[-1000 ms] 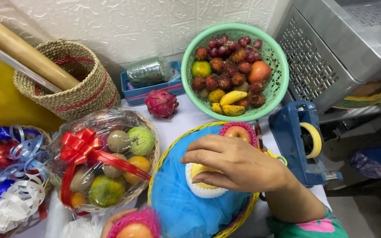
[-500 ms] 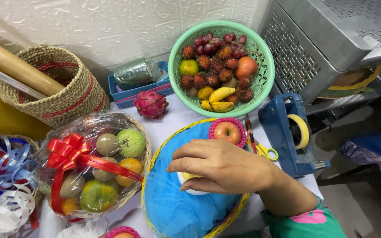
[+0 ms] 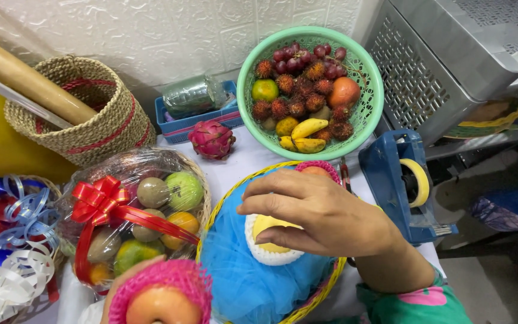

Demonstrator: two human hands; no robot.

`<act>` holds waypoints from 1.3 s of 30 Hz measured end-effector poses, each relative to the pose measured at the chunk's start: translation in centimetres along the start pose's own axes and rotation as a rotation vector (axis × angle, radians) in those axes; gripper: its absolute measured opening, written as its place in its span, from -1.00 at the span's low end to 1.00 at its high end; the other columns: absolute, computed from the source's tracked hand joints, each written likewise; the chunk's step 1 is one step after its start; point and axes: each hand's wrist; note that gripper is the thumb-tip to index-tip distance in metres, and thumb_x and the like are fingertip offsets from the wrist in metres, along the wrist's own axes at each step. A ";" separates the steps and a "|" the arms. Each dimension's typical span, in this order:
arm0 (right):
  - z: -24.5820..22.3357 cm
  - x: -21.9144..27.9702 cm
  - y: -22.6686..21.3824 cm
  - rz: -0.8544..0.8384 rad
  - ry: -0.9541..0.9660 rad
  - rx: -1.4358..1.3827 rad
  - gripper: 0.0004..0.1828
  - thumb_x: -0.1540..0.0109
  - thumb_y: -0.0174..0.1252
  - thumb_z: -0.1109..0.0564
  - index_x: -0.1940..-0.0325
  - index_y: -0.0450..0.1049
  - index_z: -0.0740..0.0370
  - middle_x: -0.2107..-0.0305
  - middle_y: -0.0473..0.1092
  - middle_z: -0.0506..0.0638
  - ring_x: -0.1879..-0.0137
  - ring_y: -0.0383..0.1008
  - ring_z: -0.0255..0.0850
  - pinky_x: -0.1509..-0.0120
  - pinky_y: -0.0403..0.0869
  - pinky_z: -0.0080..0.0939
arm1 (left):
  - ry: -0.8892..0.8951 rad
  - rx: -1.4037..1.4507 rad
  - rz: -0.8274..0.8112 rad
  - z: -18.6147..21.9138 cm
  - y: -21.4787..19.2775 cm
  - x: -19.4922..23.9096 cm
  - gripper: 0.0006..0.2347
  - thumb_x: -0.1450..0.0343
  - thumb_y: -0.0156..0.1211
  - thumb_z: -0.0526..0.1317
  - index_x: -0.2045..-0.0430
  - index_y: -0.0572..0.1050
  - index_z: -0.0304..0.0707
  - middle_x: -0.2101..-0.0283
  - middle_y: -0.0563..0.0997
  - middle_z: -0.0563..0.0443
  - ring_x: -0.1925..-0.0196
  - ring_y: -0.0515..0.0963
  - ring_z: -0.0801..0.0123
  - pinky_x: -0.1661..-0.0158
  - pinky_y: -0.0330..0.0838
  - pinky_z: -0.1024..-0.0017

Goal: The person wraps an apple in a pink foam net, places it in a gift basket, then wipes another apple with a tissue and wraps it in a pink foam net. The person arranges the wrapped apples in a basket lined with blue tissue paper.

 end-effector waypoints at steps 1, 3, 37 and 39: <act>-0.1 -0.2 -0.3 0.032 -0.029 0.010 -0.67 -0.41 0.07 0.04 -0.16 0.36 0.30 0.00 0.41 0.21 -0.06 0.51 0.10 -0.17 0.48 0.04 | 0.030 -0.016 -0.004 4.8 2.2 -4.1 -0.19 -0.01 0.39 0.19 -0.13 0.47 -0.32 -0.13 0.65 -0.15 -0.16 0.65 0.23 -0.27 0.40 0.27; -0.3 0.0 -0.6 0.078 -0.025 0.001 -0.67 -0.40 0.07 0.05 -0.17 0.36 0.30 0.00 0.42 0.20 -0.11 0.52 0.08 -0.21 0.51 0.03 | -0.073 0.148 0.071 10.7 4.9 -5.7 -0.19 0.04 0.35 0.05 -0.15 0.44 -0.37 -0.08 0.68 -0.22 -0.01 0.71 0.18 -0.07 0.48 0.35; 1.9 -0.4 1.0 0.339 0.243 -0.152 -0.60 -0.45 -0.12 0.03 -0.26 0.44 0.25 -0.24 0.40 0.18 -0.42 0.40 0.00 -0.56 0.38 0.02 | 0.092 0.374 -0.189 17.9 11.6 -13.9 -0.39 -0.39 0.23 -0.14 -0.36 0.19 -0.24 -0.41 0.31 -0.11 -0.37 0.37 0.36 -0.31 0.28 0.40; 1.8 -0.6 1.1 0.350 0.234 -0.154 -0.59 -0.45 -0.13 0.02 -0.25 0.44 0.26 -0.21 0.42 0.17 -0.41 0.42 0.01 -0.54 0.40 0.01 | 0.060 0.454 -0.201 17.8 11.6 -14.0 -0.41 -0.40 0.21 -0.16 -0.37 0.18 -0.22 -0.42 0.31 -0.11 -0.32 0.41 0.37 -0.25 0.35 0.44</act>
Point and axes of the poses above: each hand's wrist, its own x-axis away from the middle knuckle, its own y-axis out of the palm, z = x × y
